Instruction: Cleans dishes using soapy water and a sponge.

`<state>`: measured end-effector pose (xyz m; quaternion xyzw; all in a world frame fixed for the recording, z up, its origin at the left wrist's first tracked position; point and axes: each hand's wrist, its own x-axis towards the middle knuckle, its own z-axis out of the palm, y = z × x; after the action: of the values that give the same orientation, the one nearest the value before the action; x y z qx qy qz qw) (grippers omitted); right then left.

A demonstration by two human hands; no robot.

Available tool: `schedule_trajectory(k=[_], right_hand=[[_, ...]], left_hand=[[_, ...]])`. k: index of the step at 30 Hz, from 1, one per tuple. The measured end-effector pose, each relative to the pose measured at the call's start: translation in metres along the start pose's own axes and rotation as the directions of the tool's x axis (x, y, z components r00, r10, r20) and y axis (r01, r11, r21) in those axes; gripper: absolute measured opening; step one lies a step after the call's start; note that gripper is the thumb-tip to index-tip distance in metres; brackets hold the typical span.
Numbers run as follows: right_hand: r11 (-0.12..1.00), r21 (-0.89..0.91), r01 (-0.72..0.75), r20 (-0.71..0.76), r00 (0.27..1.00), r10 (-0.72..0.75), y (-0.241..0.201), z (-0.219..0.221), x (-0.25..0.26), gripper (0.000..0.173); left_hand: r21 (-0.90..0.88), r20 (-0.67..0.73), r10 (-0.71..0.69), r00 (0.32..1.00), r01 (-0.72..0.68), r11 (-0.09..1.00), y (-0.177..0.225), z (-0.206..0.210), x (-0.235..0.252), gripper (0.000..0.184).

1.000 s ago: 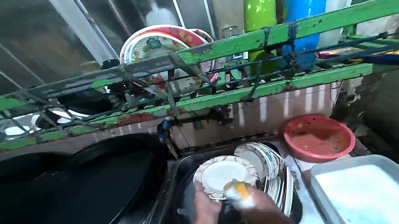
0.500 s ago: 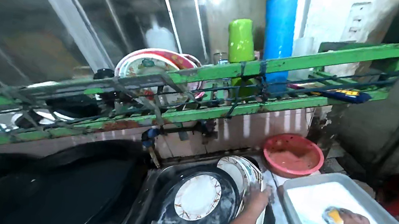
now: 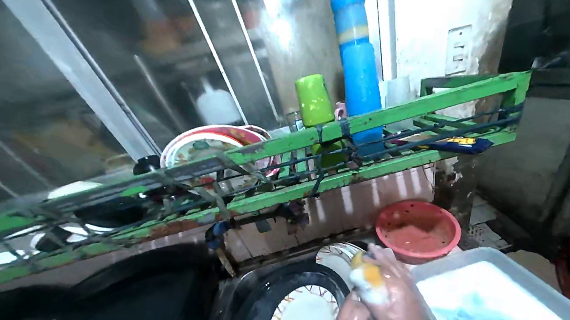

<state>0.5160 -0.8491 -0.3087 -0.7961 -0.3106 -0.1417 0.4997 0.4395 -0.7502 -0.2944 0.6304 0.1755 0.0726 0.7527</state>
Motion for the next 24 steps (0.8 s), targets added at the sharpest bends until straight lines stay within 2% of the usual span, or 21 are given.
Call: schedule_trajectory(k=[1,2,4,5,6,7,9,10,11,12,13,15,16,17,18,20,21,22,23,24], right_hand=[[0.999,-0.015,-0.031,0.024,0.999,0.032,-0.005,0.007,0.006,0.052],[0.989,-0.001,-0.146,0.060,0.987,0.146,-0.003,0.008,0.015,0.050],[0.896,0.007,-0.444,0.079,0.894,0.442,0.013,0.002,0.040,0.045],[0.838,0.036,-0.545,0.073,0.837,0.542,0.021,0.004,0.046,0.047],[0.819,0.047,-0.572,0.067,0.820,0.569,0.024,0.009,0.044,0.049],[0.852,0.030,-0.523,0.072,0.851,0.521,0.015,0.016,0.037,0.050],[0.972,-0.009,-0.235,0.081,0.969,0.235,-0.019,0.037,0.018,0.051],[0.997,-0.018,-0.076,0.086,0.993,0.077,-0.033,0.047,0.011,0.052],[1.000,-0.024,0.010,0.083,0.997,-0.008,-0.040,0.054,0.009,0.052],[1.000,-0.001,-0.004,0.074,0.997,0.004,-0.038,0.054,0.012,0.052],[0.994,0.019,-0.107,0.066,0.992,0.105,-0.031,0.047,0.020,0.048],[0.905,0.016,-0.426,0.042,0.904,0.425,-0.011,0.031,0.041,0.044],[0.862,0.004,-0.508,0.002,0.862,0.508,-0.001,0.030,0.045,0.045],[0.861,-0.009,-0.509,-0.034,0.860,0.509,0.003,0.035,0.043,0.046],[0.896,0.000,-0.445,-0.054,0.894,0.444,-0.001,0.044,0.033,0.048],[0.982,0.061,-0.178,-0.077,0.980,0.182,-0.021,0.073,0.010,0.051],[0.996,0.083,-0.040,-0.087,0.995,0.048,-0.030,0.085,0.003,0.051],[0.994,0.105,0.034,-0.098,0.995,-0.024,-0.031,0.091,0.000,0.049],[0.992,0.119,0.036,-0.113,0.993,-0.022,-0.025,0.091,0.003,0.049],[0.995,0.090,-0.032,-0.119,0.992,0.043,-0.015,0.084,0.010,0.047]], left_hand=[[0.015,-0.008,0.015,1.000,-0.015,1.000,0.001,-0.005,-0.005,0.049],[0.014,-0.027,0.024,0.999,-0.023,1.000,0.003,-0.012,-0.011,0.053],[-0.008,-0.040,0.026,0.999,-0.026,1.000,0.009,-0.026,-0.023,0.056],[-0.040,-0.043,0.028,0.999,-0.030,0.999,0.010,-0.033,-0.025,0.055],[-0.069,-0.043,0.028,0.999,-0.031,0.997,0.009,-0.039,-0.024,0.055],[-0.091,-0.038,0.031,0.999,-0.034,0.995,0.006,-0.046,-0.020,0.055],[-0.100,-0.012,0.052,0.999,-0.053,0.994,0.000,-0.057,-0.008,0.047],[-0.109,0.012,0.073,0.997,-0.071,0.992,-0.001,-0.062,-0.004,0.037],[-0.146,0.017,0.073,0.997,-0.070,0.987,-0.001,-0.066,-0.003,0.032],[-0.182,0.002,0.053,0.999,-0.051,0.982,0.002,-0.069,-0.004,0.042],[-0.218,-0.009,0.028,1.000,-0.029,0.975,0.006,-0.072,-0.007,0.047],[-0.314,-0.023,0.008,1.000,-0.014,0.949,0.011,-0.079,-0.011,0.047],[-0.386,-0.020,0.007,1.000,-0.014,0.923,0.012,-0.082,-0.010,0.040],[-0.449,-0.010,0.012,1.000,-0.015,0.893,0.011,-0.083,-0.006,0.031],[-0.498,0.011,0.020,1.000,-0.012,0.867,0.009,-0.083,-0.001,0.026],[-0.551,0.052,0.053,0.997,-0.016,0.835,0.005,-0.082,0.012,0.044],[-0.551,0.021,0.057,0.998,-0.036,0.834,0.004,-0.082,0.017,0.049],[-0.556,0.006,0.063,0.998,-0.049,0.829,0.005,-0.084,0.020,0.052],[-0.550,0.013,0.083,0.996,-0.063,0.833,0.006,-0.088,0.019,0.055],[-0.540,0.006,0.091,0.996,-0.073,0.838,0.009,-0.091,0.017,0.056]])
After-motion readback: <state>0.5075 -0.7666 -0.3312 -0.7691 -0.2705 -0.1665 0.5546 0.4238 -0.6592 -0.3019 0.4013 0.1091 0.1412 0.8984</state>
